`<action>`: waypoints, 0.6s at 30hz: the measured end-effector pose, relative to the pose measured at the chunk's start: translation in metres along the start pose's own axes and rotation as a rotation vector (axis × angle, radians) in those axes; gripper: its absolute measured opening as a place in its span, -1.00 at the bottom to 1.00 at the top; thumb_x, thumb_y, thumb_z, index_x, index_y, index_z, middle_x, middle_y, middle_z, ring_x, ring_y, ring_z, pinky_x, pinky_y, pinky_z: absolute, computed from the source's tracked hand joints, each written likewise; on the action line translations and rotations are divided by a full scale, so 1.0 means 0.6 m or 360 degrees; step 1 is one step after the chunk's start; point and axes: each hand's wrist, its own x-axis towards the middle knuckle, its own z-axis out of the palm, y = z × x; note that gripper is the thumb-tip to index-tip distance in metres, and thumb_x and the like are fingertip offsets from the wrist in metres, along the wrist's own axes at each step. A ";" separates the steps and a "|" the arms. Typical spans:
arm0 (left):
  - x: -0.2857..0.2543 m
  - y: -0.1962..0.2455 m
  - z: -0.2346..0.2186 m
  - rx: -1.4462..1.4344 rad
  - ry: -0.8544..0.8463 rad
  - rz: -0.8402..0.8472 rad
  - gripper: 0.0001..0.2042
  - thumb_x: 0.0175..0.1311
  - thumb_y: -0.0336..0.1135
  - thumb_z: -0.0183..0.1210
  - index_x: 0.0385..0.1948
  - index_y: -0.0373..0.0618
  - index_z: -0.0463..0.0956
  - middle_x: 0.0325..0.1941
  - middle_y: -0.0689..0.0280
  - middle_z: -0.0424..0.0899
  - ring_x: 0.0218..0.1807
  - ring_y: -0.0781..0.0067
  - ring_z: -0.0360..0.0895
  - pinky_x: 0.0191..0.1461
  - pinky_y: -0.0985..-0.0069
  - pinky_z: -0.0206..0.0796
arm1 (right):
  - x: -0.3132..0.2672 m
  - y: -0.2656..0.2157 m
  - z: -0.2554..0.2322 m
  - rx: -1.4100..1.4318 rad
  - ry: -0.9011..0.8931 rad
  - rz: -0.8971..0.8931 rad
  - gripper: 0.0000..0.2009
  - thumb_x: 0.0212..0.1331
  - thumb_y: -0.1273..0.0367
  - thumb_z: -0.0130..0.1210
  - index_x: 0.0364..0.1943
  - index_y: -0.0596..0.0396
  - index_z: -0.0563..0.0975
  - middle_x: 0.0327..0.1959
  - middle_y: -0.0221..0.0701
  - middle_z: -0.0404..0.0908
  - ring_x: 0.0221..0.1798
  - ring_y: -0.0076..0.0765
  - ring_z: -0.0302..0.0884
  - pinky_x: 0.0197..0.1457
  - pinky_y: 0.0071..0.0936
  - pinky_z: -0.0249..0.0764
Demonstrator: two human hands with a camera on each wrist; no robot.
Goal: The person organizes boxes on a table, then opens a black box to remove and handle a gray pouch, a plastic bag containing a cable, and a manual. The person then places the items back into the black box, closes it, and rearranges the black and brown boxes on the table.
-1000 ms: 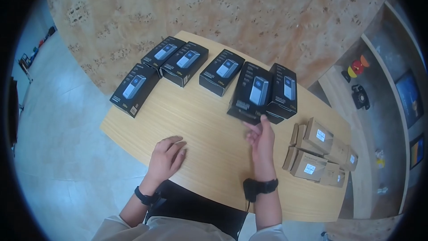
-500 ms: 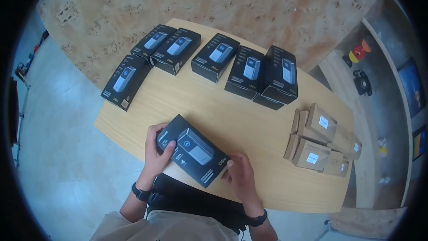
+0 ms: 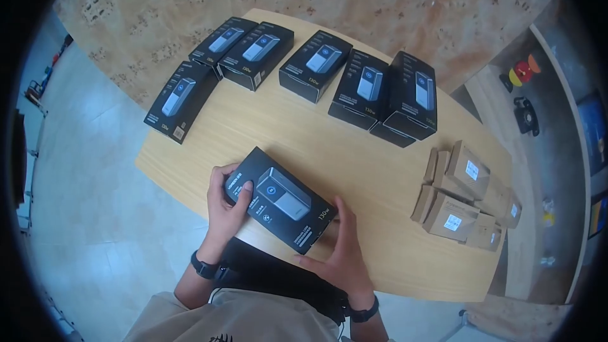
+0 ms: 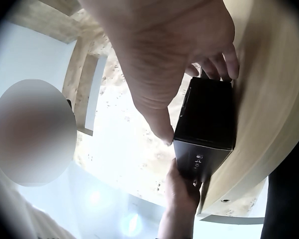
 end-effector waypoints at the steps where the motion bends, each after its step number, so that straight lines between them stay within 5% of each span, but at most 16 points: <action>1: 0.000 -0.001 -0.001 0.0004 -0.0001 -0.0004 -0.65 0.32 -0.38 0.35 0.10 -0.25 0.55 -0.08 0.16 0.55 -0.02 0.25 0.60 0.13 0.38 0.44 | 0.000 -0.012 0.000 -0.0064 -0.0015 -0.0042 0.19 -0.07 0.16 0.63 0.61 0.19 0.05 0.52 0.01 0.24 0.54 0.18 0.26 0.57 -0.01 0.27; 18: 0.010 0.004 0.003 -0.0157 -0.0093 -0.0097 -0.67 0.39 -0.40 0.35 0.08 -0.27 0.48 -0.10 0.18 0.68 -0.04 0.41 0.63 0.12 0.45 0.48 | -0.016 0.004 0.026 -0.0362 0.0226 -0.0051 0.16 -0.19 0.21 0.70 0.56 0.13 0.19 0.37 -0.08 0.41 0.39 0.04 0.47 0.39 -0.13 0.48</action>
